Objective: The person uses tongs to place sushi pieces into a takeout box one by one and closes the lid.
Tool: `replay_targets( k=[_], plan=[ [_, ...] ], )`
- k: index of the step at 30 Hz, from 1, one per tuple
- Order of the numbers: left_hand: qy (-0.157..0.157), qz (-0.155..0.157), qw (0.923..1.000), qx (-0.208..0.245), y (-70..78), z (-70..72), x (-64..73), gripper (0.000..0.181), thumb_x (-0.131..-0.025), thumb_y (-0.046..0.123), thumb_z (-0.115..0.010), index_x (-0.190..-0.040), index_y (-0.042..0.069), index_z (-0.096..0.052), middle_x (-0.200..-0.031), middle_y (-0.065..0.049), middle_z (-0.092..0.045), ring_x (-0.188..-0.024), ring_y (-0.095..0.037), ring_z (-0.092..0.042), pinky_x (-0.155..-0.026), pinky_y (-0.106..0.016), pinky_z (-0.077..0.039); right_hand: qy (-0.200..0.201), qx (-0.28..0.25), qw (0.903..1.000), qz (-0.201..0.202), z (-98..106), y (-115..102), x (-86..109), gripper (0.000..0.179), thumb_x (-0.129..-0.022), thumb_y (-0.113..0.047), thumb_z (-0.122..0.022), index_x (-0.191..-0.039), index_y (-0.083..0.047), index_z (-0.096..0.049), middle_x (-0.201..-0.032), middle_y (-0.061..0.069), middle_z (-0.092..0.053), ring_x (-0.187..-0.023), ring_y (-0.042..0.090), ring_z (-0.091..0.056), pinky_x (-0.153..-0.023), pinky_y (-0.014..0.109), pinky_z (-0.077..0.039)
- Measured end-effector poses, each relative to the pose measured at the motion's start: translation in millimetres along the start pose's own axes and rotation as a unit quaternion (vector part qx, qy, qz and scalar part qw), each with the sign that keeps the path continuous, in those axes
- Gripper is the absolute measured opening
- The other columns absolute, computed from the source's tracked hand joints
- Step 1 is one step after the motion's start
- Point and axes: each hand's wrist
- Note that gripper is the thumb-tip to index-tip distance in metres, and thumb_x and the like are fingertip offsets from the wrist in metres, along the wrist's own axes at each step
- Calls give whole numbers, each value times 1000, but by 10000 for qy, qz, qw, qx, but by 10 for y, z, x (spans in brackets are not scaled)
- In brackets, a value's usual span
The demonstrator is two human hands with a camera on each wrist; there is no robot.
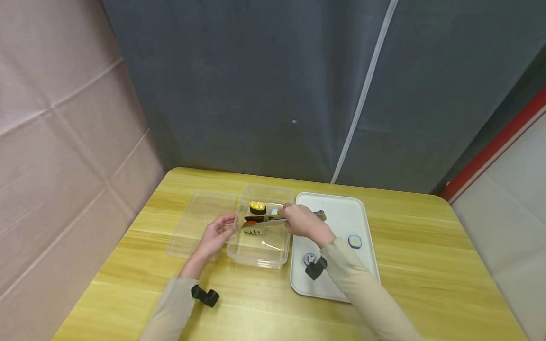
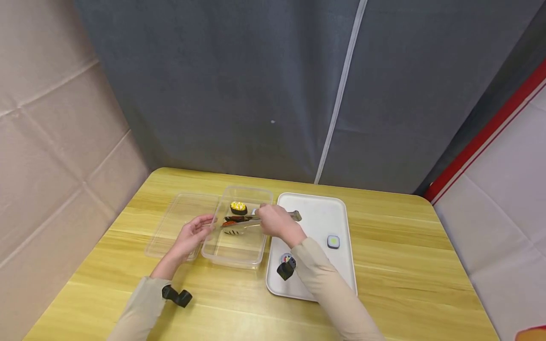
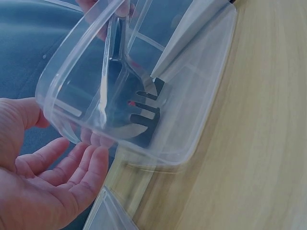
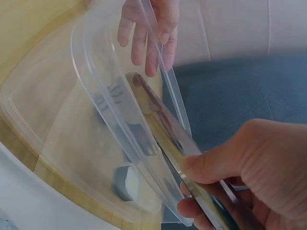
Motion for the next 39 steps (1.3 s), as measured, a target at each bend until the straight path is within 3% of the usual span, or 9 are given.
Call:
replay_targets(
  k=[5, 11, 24, 34, 39],
  plan=[
    [53, -77, 9999, -129, -104, 17, -43, 42, -93, 5, -54, -133, -4, -43, -128, -26, -49, -115, -37, -49, -90, -30, -47, -88, -210, 9995, -213, 55, 12, 49, 18, -75, 7, -57, -91, 0, -63, -77, 8, -55, -58, 14, -40, -49, 28, -37],
    [127, -97, 9995, -280, -110, 18, -47, 41, -93, 3, -53, -133, -5, -43, -127, -26, -50, -114, -38, -49, -88, -27, -47, 223, -421, 9985, -254, 87, 80, 168, 33, -78, 5, -62, -111, 3, -64, -93, 13, -62, -63, 14, -45, -56, 27, -41],
    [150, -66, 9994, -289, -121, 17, -68, 41, -93, 4, -54, -132, -4, -44, -128, -26, -50, -115, -38, -49, -87, -22, -47, 756, -703, 9938, -401, 227, 176, 460, 27, -81, 2, -65, -107, -4, -63, -88, 7, -59, -64, 12, -46, -56, 25, -42],
    [133, -52, 9995, -273, -127, 42, -73, 43, -93, 5, -55, -133, -5, -43, -129, -27, -49, -115, -36, -49, -86, -20, -46, 1033, -829, 9896, -560, 237, 246, 693, 31, -80, 3, -66, -111, 1, -62, -94, 10, -63, -68, 12, -52, -60, 28, -48],
    [48, 46, 9997, -231, 73, 16, 23, 43, -93, 2, -53, -133, -8, -41, -131, -29, -46, -116, -38, -48, -89, -29, -46, 1126, -934, 9863, -764, 232, 280, 812, 34, -80, 2, -69, -114, 2, -62, -94, 9, -62, -68, 10, -52, -59, 26, -48]
  ],
)
Point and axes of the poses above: each hand's wrist, its own x-axis away from the middle knuckle, its own z-axis out of the back of the hand, y = z × x
